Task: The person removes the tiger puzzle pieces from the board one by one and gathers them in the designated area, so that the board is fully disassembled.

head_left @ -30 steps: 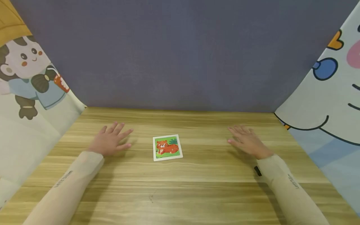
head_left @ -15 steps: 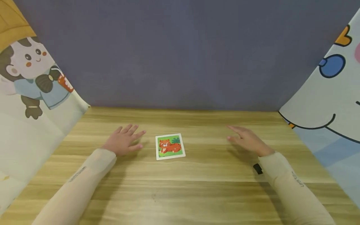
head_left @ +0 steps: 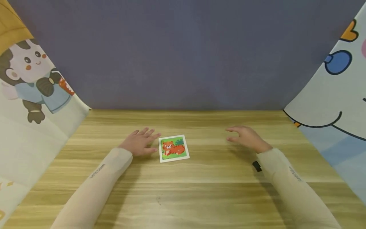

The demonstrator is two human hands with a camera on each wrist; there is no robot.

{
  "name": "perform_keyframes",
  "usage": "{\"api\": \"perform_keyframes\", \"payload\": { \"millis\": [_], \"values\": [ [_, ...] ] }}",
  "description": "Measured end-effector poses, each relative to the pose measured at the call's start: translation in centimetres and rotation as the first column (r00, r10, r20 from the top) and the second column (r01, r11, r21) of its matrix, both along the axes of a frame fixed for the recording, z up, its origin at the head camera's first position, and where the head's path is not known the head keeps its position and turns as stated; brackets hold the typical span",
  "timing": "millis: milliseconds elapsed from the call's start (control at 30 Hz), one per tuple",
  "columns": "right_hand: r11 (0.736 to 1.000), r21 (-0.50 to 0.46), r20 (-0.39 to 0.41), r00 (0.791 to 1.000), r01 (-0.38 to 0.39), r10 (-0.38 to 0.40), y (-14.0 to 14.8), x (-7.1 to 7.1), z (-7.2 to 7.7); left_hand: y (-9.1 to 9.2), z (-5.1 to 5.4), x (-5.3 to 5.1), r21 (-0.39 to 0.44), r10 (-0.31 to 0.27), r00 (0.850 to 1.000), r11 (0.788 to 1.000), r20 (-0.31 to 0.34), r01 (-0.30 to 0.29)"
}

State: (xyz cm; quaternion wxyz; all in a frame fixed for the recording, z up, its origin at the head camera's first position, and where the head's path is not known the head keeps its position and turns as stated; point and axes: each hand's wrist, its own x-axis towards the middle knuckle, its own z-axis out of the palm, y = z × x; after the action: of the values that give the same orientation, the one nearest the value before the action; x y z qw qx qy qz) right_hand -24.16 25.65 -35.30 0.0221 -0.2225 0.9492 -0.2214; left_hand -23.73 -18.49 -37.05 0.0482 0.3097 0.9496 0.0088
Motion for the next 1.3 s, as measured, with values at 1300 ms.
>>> {"api": "perform_keyframes", "payload": {
  "millis": [1300],
  "values": [
    [0.945, 0.19, -0.215, 0.927, -0.267, 0.306, -7.9, -2.0, -1.6, 5.7, -0.9, 0.4, -0.201, -0.086, 0.988, 0.973, 0.127, 0.111]
  ]
}}
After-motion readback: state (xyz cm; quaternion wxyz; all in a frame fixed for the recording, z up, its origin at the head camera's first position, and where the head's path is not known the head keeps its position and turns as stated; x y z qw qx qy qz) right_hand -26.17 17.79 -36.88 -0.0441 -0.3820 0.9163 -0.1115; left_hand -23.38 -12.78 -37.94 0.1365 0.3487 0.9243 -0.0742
